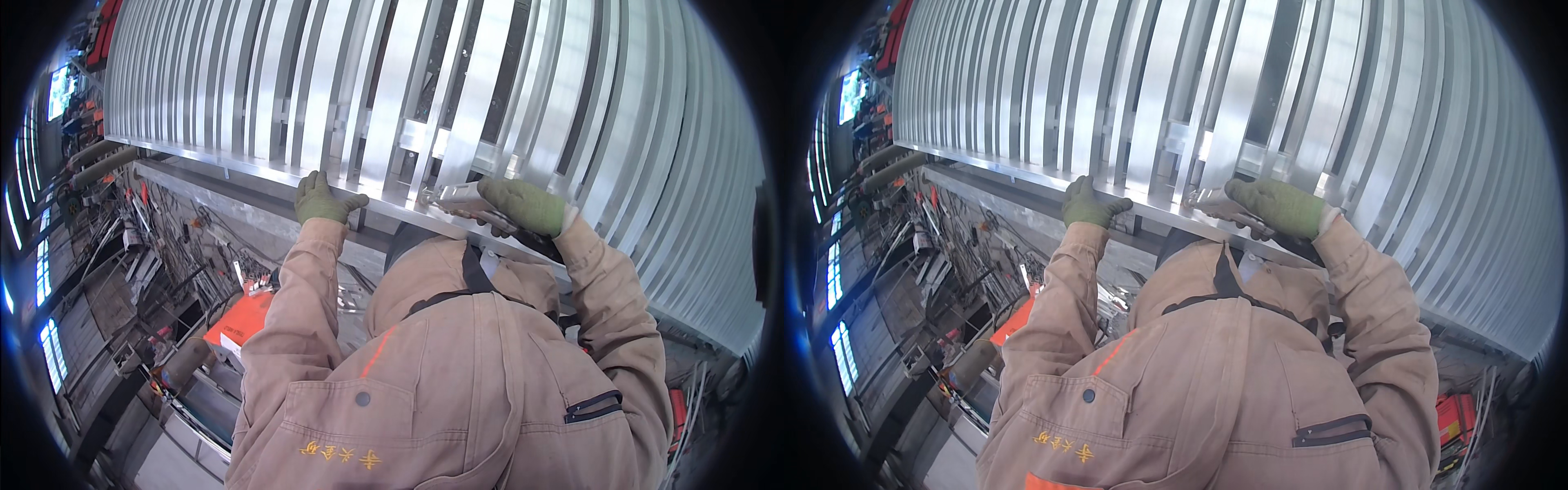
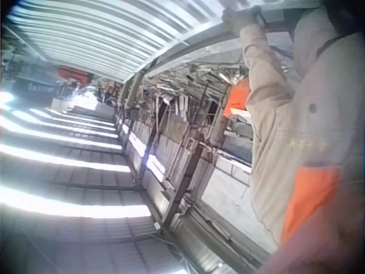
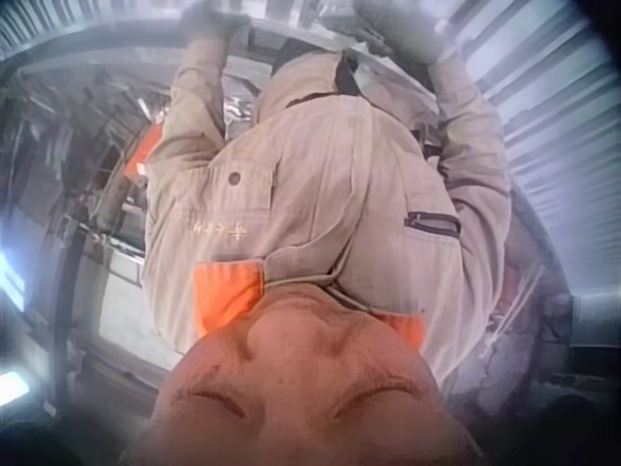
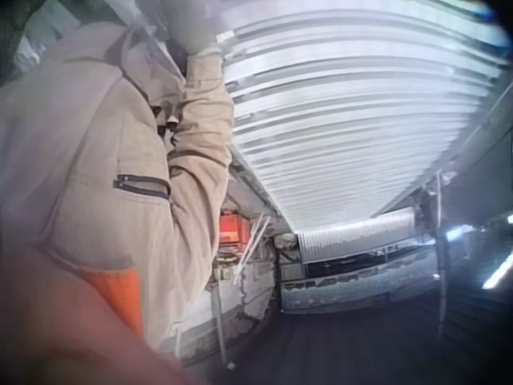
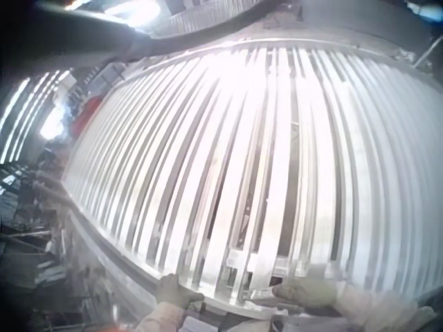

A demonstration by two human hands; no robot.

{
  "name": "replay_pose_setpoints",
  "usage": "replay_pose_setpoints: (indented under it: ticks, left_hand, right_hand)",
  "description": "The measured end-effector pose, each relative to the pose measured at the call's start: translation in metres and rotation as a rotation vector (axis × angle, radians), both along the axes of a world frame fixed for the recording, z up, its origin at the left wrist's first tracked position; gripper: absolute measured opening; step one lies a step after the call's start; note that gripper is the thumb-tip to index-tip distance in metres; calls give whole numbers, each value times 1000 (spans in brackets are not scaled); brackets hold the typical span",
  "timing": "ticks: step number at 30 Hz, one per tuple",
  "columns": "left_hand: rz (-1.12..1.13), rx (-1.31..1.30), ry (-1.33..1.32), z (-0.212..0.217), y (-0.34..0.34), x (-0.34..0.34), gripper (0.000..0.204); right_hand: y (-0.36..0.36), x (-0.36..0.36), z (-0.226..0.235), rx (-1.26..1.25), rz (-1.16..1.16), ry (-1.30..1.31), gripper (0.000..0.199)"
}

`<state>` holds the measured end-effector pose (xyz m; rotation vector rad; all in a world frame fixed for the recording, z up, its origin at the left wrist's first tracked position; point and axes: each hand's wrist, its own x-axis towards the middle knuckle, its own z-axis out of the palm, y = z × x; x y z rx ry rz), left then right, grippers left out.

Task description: The person welds a large curved metal panel using a handheld welding torch. They move along the panel, applying welds at regular intervals to join the metal slats to a frame.

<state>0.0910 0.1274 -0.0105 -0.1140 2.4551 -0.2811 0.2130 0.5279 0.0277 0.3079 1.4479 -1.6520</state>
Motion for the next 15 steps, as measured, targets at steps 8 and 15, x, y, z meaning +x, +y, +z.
replay_pose_setpoints:
  ticks: [8,15]
  left_hand:
    - [-28,17,6,7,3,-6,128]
    - [-109,1,-60,10,4,-16,130]
  right_hand:
    - [15,64,29,-32,-424,106,80]
    - [-26,122,51,312,-541,294,80]
